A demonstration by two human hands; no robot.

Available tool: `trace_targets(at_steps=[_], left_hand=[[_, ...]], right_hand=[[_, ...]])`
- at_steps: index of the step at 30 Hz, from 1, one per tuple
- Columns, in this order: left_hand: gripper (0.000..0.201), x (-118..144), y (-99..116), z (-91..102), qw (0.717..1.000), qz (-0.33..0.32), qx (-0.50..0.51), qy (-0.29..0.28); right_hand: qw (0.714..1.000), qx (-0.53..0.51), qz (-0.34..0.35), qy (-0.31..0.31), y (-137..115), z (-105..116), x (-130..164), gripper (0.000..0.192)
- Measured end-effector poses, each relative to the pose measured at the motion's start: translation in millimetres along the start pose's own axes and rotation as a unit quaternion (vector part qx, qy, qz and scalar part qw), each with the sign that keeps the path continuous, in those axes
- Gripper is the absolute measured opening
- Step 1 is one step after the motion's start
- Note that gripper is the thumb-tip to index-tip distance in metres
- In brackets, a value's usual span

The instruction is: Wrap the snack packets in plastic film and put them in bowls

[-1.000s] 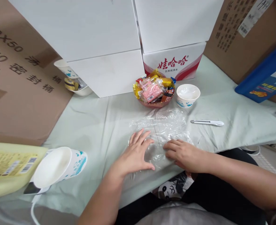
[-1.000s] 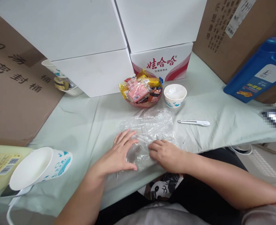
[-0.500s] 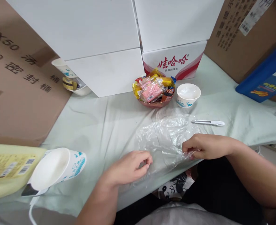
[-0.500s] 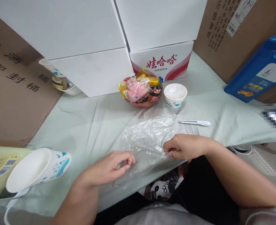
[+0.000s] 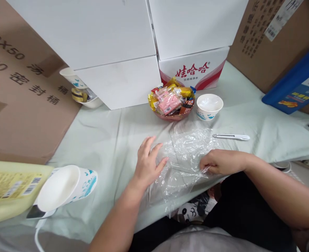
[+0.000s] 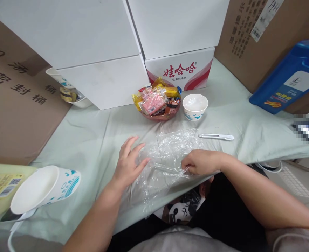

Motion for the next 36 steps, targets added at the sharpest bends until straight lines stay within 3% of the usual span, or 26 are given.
trace_targets(at_steps=[2,4,6,7,8,10,12,16,18,20,24,27,30,33,36], left_hand=[[0.041,3,13,9.8,0.988,-0.062,0.136,-0.035],[0.063,10,31,10.4,0.946,-0.14,0.231,-0.176],[0.085,19,44,4.5,0.912,-0.181,0.209,-0.302],[0.087,22,47,0.1,0.91,-0.18,0.167,-0.333],[0.08,23,48,-4.6,0.915,-0.169,0.122,-0.346],[0.046,23,46,-12.3,0.926,-0.142,0.06,-0.345],[0.019,22,42,-15.7,0.928,-0.125,0.057,-0.347],[0.013,16,29,-7.3,0.907,-0.074,0.182,-0.373],[0.008,12,17,1.0,0.892,0.0,0.282,-0.353],[0.013,7,2,7.5,0.878,0.093,0.363,-0.297],[0.022,0,-26,10.1,0.877,0.227,0.393,-0.156],[0.027,-3,-40,5.1,0.905,0.275,0.316,-0.075],[0.031,-4,-47,0.1,0.942,0.287,0.17,-0.029],[0.025,-6,-47,-3.0,0.96,0.277,0.039,-0.01],[0.022,-7,-43,-3.3,0.96,0.275,-0.056,-0.017]], right_hand=[[0.999,-0.03,-0.011,-0.007,2,3,-1,0.026],[0.998,-0.058,-0.011,-0.011,5,5,-2,0.02],[0.997,-0.077,-0.01,-0.009,8,7,-3,0.018],[0.996,-0.085,-0.013,-0.009,10,8,-4,0.019],[0.995,-0.093,-0.019,-0.009,11,8,-4,0.02],[0.993,-0.111,-0.03,-0.013,14,7,-5,0.02],[0.99,-0.133,-0.037,-0.019,16,6,-5,0.02],[0.98,-0.19,-0.031,-0.041,18,6,0,0.013],[0.968,-0.241,-0.029,-0.058,19,7,6,0.012],[0.956,-0.285,-0.028,-0.065,21,12,11,0.016],[0.952,-0.305,-0.026,-0.026,34,23,16,0.023],[0.954,-0.292,-0.053,0.054,50,29,10,0.031],[0.955,-0.241,-0.127,0.116,62,28,2,0.031],[0.962,-0.13,-0.187,0.151,60,28,-2,0.026],[0.96,-0.047,-0.216,0.173,51,29,-2,0.024]])
Point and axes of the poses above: each hand's wrist, its own x-axis away from the middle knuckle, its own z-axis out of the back of the hand, y = z × x, the point moved 4 cm from there along -x, towards the middle knuckle
